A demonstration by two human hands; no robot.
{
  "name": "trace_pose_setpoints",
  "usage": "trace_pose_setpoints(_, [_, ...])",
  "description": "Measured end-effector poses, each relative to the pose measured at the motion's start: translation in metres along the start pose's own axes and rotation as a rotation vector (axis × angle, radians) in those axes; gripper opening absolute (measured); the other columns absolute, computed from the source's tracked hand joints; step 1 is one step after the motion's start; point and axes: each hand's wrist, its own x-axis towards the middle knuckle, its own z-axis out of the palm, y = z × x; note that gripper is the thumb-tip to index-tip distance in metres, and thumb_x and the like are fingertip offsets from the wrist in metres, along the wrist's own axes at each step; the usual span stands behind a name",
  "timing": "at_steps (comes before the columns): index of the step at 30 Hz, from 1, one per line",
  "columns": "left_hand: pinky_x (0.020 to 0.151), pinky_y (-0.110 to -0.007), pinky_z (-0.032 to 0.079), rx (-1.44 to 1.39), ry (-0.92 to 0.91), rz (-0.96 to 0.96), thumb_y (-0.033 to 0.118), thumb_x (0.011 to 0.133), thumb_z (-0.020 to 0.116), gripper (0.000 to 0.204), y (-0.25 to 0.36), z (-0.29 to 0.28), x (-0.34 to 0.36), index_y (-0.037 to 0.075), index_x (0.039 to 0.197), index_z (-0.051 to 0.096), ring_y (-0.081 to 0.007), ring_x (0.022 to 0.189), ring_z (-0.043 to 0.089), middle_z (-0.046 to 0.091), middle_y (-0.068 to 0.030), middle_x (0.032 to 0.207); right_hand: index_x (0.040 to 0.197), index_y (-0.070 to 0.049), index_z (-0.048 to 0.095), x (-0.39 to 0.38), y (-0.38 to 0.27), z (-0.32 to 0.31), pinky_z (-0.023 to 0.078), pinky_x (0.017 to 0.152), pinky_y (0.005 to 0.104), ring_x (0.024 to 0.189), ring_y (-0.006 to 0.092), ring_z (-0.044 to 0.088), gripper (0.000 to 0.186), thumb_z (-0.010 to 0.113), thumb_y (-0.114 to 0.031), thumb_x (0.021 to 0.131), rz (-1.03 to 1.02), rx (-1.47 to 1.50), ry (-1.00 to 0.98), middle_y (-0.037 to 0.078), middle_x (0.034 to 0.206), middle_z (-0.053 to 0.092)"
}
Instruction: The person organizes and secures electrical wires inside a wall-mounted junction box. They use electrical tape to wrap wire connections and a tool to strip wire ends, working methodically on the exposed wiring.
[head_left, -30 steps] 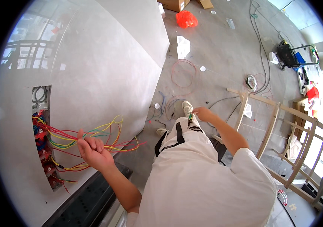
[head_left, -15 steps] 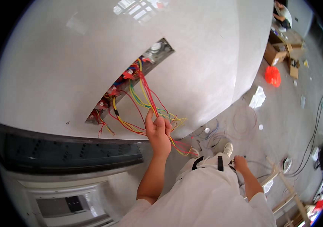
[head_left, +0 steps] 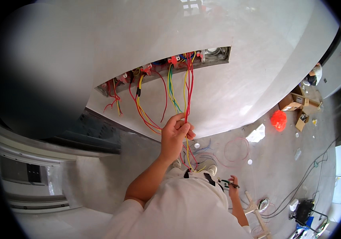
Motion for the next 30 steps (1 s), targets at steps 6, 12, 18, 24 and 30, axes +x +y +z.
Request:
trace_pose_setpoints(6, [0.078, -0.032, 0.056, 0.037, -0.135, -0.175, 0.007, 0.103, 0.058, 0.033, -0.008, -0.025, -0.008, -0.001, 0.134, 0.056, -0.0163, 0.083, 0.067, 0.069, -0.0095, 0.096, 0.137, -0.006, 0.057, 0.04, -0.033, -0.02, 0.051, 0.097, 0.0404, 0.117, 0.0286, 0.063, 0.067, 0.049, 0.006, 0.072, 0.201, 0.404, 0.147, 0.01, 0.138, 0.061])
trace_pose_setpoints(12, [0.082, -0.031, 0.053, 0.169, -0.223, -0.169, 0.005, 0.101, 0.058, 0.038, -0.016, -0.044, -0.016, 0.001, 0.138, 0.053, -0.0142, 0.087, 0.063, 0.067, -0.0074, 0.099, 0.111, -0.006, 0.058, 0.056, -0.103, -0.017, 0.055, 0.087, 0.0506, 0.093, 0.0314, 0.067, 0.043, 0.047, 0.009, 0.072, 0.406, 0.76, 0.11, 0.013, 0.103, 0.065])
trace_pose_setpoints(18, [0.115, -0.042, 0.042, 0.749, -0.45, 0.082, 0.018, 0.098, 0.069, 0.07, -0.013, -0.037, -0.019, 0.003, 0.157, 0.035, -0.0334, 0.144, 0.043, 0.045, -0.0227, 0.148, 0.102, -0.008, 0.055, 0.086, -0.18, 0.041, 0.053, 0.062, 0.0451, 0.062, 0.0258, 0.058, 0.012, 0.06, -0.006, 0.092, 0.305, 0.693, -0.059, 0.009, 0.078, 0.057])
trace_pose_setpoints(24, [0.125, -0.046, 0.026, 0.769, 0.013, 0.292, 0.025, 0.097, 0.072, 0.083, -0.034, -0.038, 0.005, -0.008, 0.157, 0.025, -0.0422, 0.153, 0.028, 0.03, -0.0301, 0.162, 0.109, 0.0, 0.057, 0.082, -0.28, 0.113, 0.051, 0.053, 0.0315, 0.056, 0.0161, 0.056, 0.019, 0.066, -0.005, 0.092, 0.021, 0.347, -0.147, 0.006, 0.078, 0.058])
trace_pose_setpoints(30, [0.118, -0.041, 0.03, 0.347, -0.008, 0.295, 0.017, 0.1, 0.066, 0.072, -0.022, -0.032, 0.052, -0.003, 0.158, 0.027, -0.0329, 0.145, 0.037, 0.039, -0.0231, 0.155, 0.112, 0.001, 0.063, 0.057, -0.3, 0.133, 0.049, 0.053, 0.0272, 0.059, 0.0102, 0.057, 0.021, 0.067, -0.006, 0.093, -0.112, 0.12, -0.207, 0.002, 0.079, 0.059])
